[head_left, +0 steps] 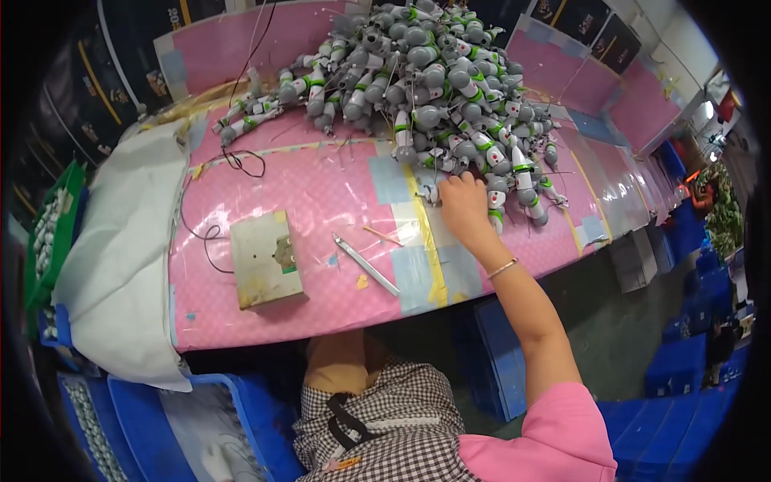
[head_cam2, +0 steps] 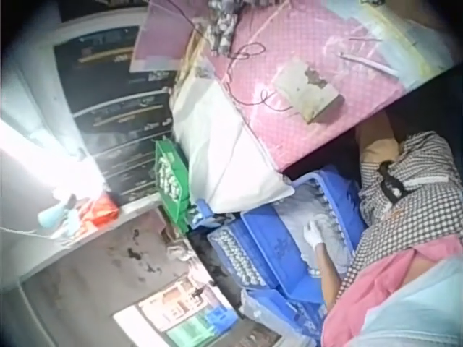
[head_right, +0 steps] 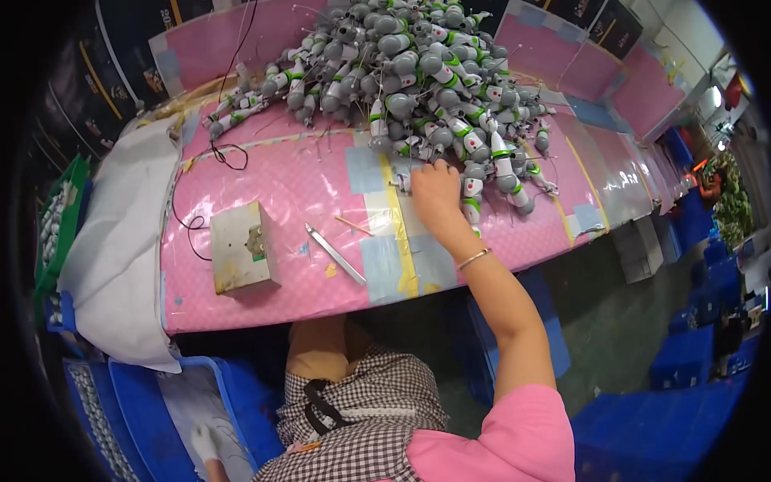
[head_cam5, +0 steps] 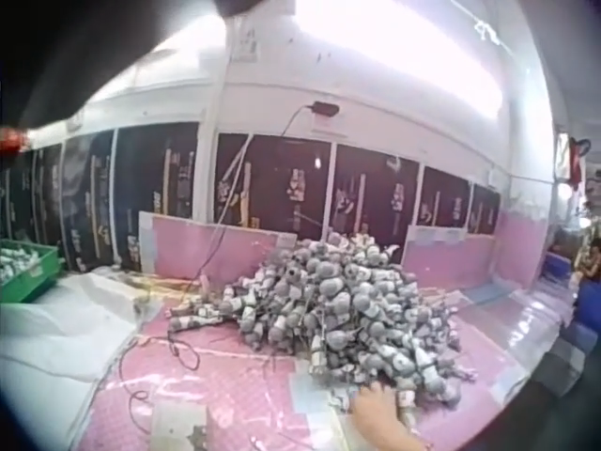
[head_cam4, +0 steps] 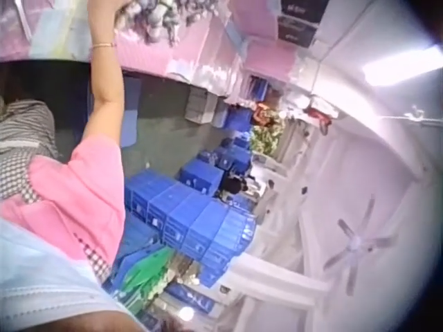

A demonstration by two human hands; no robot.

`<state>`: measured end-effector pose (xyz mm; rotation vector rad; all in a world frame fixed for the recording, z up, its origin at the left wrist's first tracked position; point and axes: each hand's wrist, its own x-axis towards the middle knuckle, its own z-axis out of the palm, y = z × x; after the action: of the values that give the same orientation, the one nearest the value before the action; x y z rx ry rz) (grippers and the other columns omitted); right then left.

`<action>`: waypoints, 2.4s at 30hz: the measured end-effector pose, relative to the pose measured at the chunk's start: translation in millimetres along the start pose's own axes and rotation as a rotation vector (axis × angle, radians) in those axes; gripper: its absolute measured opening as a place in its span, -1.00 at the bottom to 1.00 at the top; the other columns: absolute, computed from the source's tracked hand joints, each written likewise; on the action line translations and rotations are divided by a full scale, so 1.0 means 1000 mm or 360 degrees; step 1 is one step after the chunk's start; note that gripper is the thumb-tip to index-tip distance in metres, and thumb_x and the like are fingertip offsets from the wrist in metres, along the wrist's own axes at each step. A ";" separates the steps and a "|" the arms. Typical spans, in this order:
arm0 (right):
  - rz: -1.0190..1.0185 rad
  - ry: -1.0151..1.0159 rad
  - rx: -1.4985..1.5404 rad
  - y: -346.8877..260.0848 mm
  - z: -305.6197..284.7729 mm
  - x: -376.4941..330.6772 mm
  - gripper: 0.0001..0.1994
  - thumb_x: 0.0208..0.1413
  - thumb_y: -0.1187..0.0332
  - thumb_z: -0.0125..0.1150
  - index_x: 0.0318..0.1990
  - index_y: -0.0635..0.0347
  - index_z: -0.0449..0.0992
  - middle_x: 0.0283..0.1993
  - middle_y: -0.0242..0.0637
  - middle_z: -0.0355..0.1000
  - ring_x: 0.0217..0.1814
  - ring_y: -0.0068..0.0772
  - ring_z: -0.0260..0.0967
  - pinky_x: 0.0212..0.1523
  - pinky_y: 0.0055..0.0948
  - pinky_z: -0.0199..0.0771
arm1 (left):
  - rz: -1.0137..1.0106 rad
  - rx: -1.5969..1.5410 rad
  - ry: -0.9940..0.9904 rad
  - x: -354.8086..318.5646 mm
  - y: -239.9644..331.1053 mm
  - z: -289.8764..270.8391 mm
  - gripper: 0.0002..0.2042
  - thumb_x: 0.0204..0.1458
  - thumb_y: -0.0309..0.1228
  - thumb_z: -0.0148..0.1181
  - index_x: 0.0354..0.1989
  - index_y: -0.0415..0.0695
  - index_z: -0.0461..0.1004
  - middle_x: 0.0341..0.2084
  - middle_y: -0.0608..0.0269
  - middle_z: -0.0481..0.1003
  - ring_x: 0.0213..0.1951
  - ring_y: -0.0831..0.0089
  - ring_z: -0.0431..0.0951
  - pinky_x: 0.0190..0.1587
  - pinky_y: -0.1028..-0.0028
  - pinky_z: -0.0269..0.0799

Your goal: Assemble plastic toy parts and organize them into storage crates.

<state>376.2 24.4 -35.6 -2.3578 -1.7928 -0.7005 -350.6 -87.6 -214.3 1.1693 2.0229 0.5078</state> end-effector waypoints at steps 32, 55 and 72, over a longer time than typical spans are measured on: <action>-0.0704 0.0169 0.2412 -0.146 -0.116 -0.048 -0.76 -0.02 0.62 0.10 -0.15 0.30 0.46 -0.08 -0.09 0.42 -0.16 -0.31 0.43 -0.12 -0.44 0.39 | 0.0402 -0.2232 -0.1426 -0.087 0.437 0.141 -0.69 0.14 -0.29 0.01 0.03 -0.07 0.24 -0.14 0.20 0.37 -0.08 0.31 0.43 -0.08 0.35 0.44; -0.0847 -0.0399 0.2573 -0.197 -0.106 -0.079 -0.60 -0.22 0.53 0.37 -0.11 0.20 0.48 -0.30 -0.30 0.42 -0.38 -0.54 0.37 -0.39 -0.61 0.41 | -0.0018 -0.2640 -0.1592 -0.075 0.391 0.123 -0.62 0.17 -0.14 -0.13 -0.01 -0.17 0.27 -0.23 0.17 0.43 -0.25 0.27 0.49 -0.08 0.13 0.42; 0.0587 -0.1140 0.3146 -0.155 -0.106 -0.020 -0.67 0.19 0.28 -0.01 -0.05 0.40 0.40 -0.33 -0.18 0.48 -0.55 -0.57 0.39 -0.53 -0.70 0.41 | -0.0075 -0.2435 -0.1722 -0.107 0.387 0.127 -0.55 0.19 -0.05 -0.27 0.00 -0.19 0.27 -0.28 0.17 0.44 -0.33 0.37 0.49 -0.18 0.25 0.48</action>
<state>195.8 16.8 19.9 -1.1789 -0.8837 1.4457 0.5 13.8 -5.6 0.2169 0.3634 0.8641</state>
